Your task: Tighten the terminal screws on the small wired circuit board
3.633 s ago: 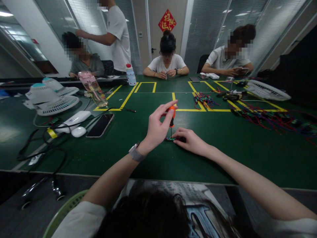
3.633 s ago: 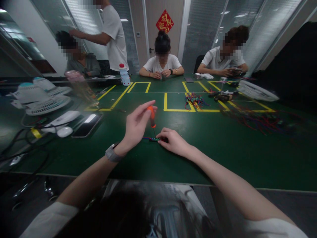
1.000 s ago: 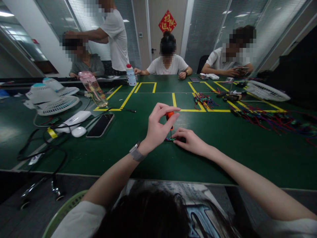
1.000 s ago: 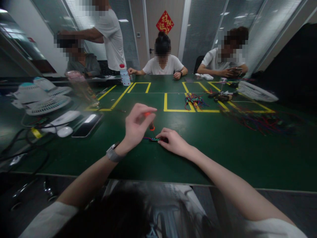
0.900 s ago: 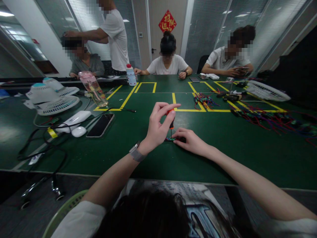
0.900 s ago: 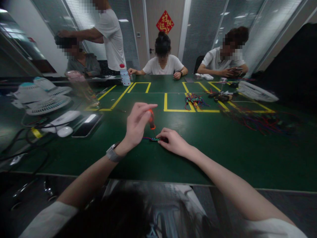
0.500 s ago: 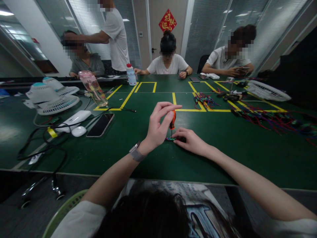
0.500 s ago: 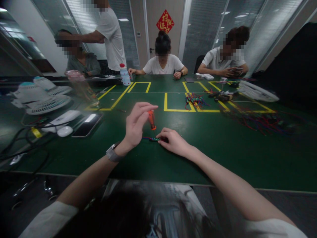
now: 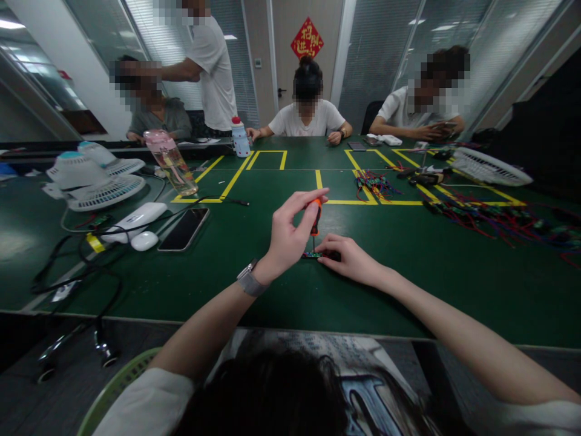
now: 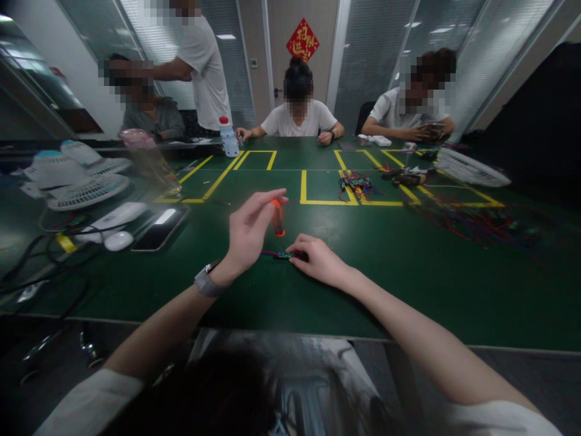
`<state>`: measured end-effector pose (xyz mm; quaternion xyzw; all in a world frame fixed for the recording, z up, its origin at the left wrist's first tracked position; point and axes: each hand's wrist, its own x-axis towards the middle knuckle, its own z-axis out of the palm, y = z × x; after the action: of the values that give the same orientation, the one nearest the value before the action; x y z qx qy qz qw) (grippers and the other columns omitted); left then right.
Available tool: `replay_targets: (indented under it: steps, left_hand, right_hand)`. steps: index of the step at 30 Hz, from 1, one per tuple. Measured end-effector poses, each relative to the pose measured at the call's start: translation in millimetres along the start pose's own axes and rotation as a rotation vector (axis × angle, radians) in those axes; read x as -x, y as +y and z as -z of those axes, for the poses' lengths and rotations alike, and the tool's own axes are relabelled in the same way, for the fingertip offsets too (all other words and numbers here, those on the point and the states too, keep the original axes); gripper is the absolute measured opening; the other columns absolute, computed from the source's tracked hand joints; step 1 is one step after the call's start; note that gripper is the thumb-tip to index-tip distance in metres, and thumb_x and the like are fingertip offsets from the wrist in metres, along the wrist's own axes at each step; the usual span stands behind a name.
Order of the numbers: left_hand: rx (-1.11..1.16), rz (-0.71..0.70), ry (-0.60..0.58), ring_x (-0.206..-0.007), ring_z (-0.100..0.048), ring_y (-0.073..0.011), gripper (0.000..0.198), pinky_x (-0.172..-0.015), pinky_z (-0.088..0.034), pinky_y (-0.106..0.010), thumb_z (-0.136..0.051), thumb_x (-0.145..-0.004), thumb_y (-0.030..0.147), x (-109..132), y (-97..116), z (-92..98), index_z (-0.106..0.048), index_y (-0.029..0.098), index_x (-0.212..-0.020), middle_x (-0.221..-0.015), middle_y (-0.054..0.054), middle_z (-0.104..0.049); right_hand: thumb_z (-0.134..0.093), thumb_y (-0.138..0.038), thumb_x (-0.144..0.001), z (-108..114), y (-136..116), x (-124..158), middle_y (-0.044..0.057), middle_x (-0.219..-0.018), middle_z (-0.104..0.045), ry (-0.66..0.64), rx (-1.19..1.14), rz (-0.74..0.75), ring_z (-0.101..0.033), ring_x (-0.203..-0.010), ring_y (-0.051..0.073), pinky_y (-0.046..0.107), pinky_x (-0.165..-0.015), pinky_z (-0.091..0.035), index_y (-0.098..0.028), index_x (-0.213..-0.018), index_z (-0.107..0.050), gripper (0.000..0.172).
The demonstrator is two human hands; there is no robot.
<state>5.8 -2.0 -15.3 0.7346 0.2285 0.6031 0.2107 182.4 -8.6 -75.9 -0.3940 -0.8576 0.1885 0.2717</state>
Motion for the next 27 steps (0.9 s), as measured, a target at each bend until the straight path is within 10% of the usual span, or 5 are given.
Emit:
replay_targets:
  steps: [5, 12, 17, 27]
  left_hand:
    - [-0.109, -0.001, 0.100, -0.084, -0.059, -0.0128, 0.013, -0.079, -0.049, -0.026, -0.063, -0.088, 0.026, -0.7, -1.7, -0.9, -0.071, 0.023, -0.097, -0.091, -0.002, -0.058]
    - [0.043, 0.043, -0.031, -0.102, -0.063, -0.0148, 0.029, -0.088, -0.051, -0.028, -0.046, -0.097, 0.024, -1.0, -2.6, -2.8, -0.060, 0.023, -0.122, -0.115, -0.006, -0.064]
    - [-0.040, 0.019, 0.063, -0.083, -0.060, -0.0124, 0.015, -0.076, -0.052, -0.025, -0.067, -0.084, 0.027, 0.6, -1.3, -3.3, -0.071, 0.022, -0.098, -0.093, -0.003, -0.058]
    - [0.043, 0.037, 0.023, -0.091, -0.063, -0.0135, 0.027, -0.079, -0.051, -0.026, -0.048, -0.096, 0.023, -0.4, -1.8, -2.6, -0.064, 0.022, -0.117, -0.106, -0.006, -0.066]
  right_hand:
    - [-0.063, -0.012, -0.083, -0.5, 0.4, 0.2, 0.005, -0.088, -0.062, -0.005, -0.012, -0.006, -0.061, -0.075, 0.017, 0.030, -0.070, -0.051, -0.016, -0.096, -0.071, 0.016]
    - [-0.063, -0.012, -0.082, 0.3, -0.8, 0.6, 0.006, -0.088, -0.063, -0.004, -0.026, -0.007, -0.062, -0.075, 0.017, 0.030, -0.070, -0.052, -0.015, -0.095, -0.071, 0.016]
    - [-0.063, -0.011, -0.082, -0.4, 0.2, 0.3, 0.006, -0.088, -0.062, 0.004, -0.020, 0.000, -0.061, -0.074, 0.017, 0.030, -0.071, -0.051, -0.015, -0.095, -0.071, 0.016]
    - [-0.063, -0.011, -0.082, -1.2, 2.1, 1.0, 0.006, -0.087, -0.062, 0.002, -0.022, 0.006, -0.061, -0.074, 0.016, 0.029, -0.070, -0.051, -0.014, -0.096, -0.071, 0.016]
